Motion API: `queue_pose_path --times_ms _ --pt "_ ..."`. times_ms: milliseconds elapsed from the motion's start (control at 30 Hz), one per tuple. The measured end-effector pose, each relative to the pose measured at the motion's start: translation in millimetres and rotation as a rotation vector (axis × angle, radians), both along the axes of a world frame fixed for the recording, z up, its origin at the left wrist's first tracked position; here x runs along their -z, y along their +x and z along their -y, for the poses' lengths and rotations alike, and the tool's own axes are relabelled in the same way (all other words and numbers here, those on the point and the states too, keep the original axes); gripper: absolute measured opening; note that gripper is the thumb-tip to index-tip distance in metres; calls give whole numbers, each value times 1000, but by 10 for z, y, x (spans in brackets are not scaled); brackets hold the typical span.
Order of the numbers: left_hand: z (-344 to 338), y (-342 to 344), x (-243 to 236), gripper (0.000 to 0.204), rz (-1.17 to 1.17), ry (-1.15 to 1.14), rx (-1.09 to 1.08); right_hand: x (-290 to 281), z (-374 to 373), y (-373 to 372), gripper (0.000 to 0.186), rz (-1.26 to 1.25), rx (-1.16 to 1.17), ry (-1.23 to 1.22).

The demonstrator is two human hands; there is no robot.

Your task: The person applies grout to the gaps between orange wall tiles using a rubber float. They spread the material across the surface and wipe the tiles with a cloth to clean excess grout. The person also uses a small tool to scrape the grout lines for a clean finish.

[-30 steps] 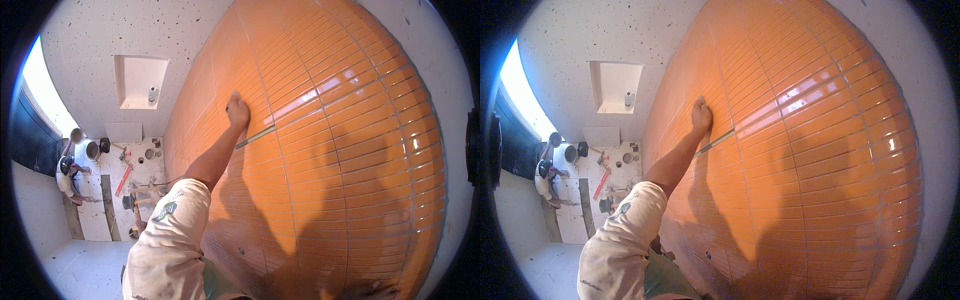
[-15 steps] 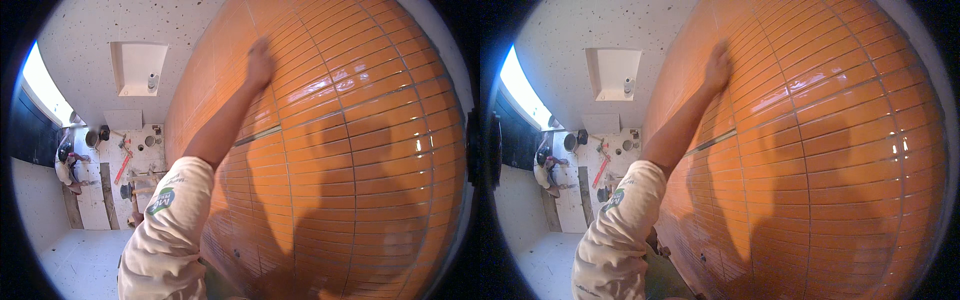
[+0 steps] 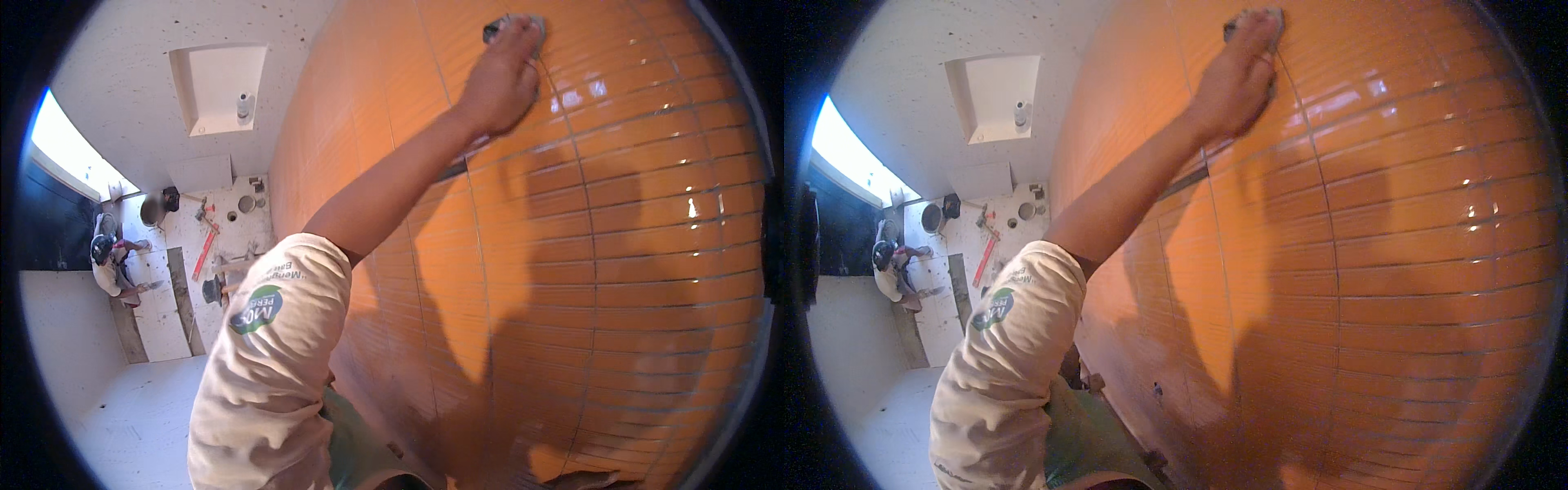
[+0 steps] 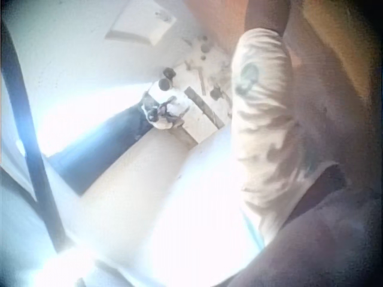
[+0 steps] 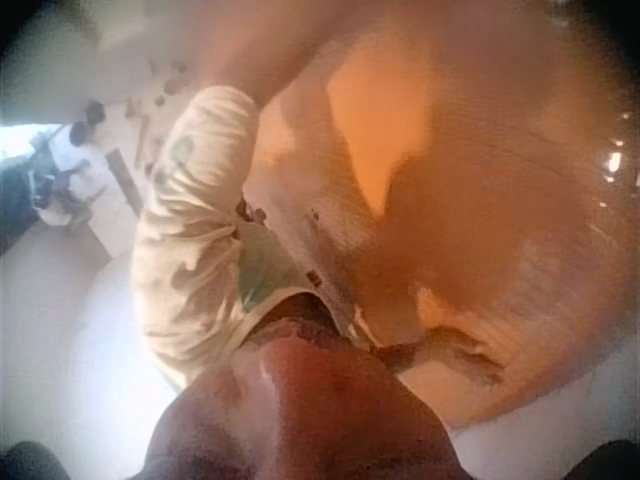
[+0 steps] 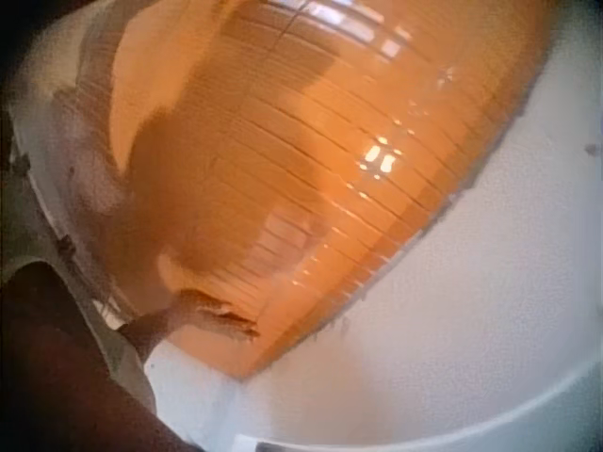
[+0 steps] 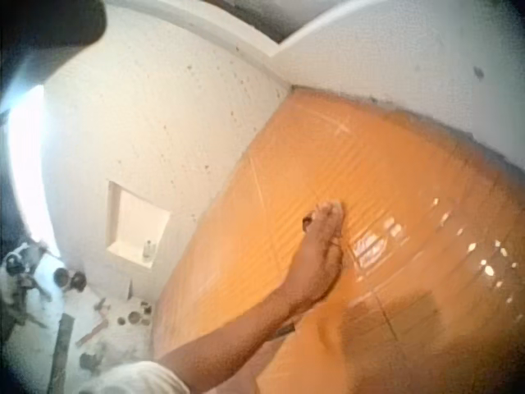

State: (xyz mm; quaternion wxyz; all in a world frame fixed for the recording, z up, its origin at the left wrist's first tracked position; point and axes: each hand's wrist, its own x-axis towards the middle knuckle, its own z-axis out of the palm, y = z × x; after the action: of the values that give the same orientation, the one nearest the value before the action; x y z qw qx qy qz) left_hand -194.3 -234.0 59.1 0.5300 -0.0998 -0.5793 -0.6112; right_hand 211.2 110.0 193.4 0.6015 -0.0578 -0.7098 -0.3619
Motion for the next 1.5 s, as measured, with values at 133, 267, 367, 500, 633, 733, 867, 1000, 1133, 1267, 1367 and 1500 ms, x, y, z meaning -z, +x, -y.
queue_pose_path --times_ms 133,267,367,500,633,733,867,1000,1133,1267,1367,1500 --pt "-56 -17 1331 48 264 190 -49 -41 -304 -23 53 38 -59 115" --pt "-742 804 2700 48 640 524 5 -32 -235 -187 52 4 -7 153" --pt "-1694 1520 2674 50 597 464 15 157 42 -497 55 -31 29 73" --pt "-1523 1710 1229 52 229 91 339 73 15 -557 59 20 91 58" --pt "-1221 1482 348 51 82 -150 161 87 204 -562 61 43 77 25" --pt "-1256 1511 1013 55 205 -10 127 28 228 -468 64 19 57 13" --pt "-1282 1847 3110 48 842 562 418 -54 212 -450 65 16 31 37" --pt "-1622 1805 2954 48 855 504 169 8 43 -490 63 -30 111 58" --pt "-1519 1720 1140 47 226 328 364 -83 64 -440 61 40 38 130" --pt "-1516 2036 -99 53 -97 -257 216 -190 44 -367 60 30 71 62" --pt "-1663 2185 459 63 -37 -320 127 -379 151 -259 61 56 26 39" --pt "-1577 2336 2073 45 408 -142 152 -504 60 -135 62 22 68 26"
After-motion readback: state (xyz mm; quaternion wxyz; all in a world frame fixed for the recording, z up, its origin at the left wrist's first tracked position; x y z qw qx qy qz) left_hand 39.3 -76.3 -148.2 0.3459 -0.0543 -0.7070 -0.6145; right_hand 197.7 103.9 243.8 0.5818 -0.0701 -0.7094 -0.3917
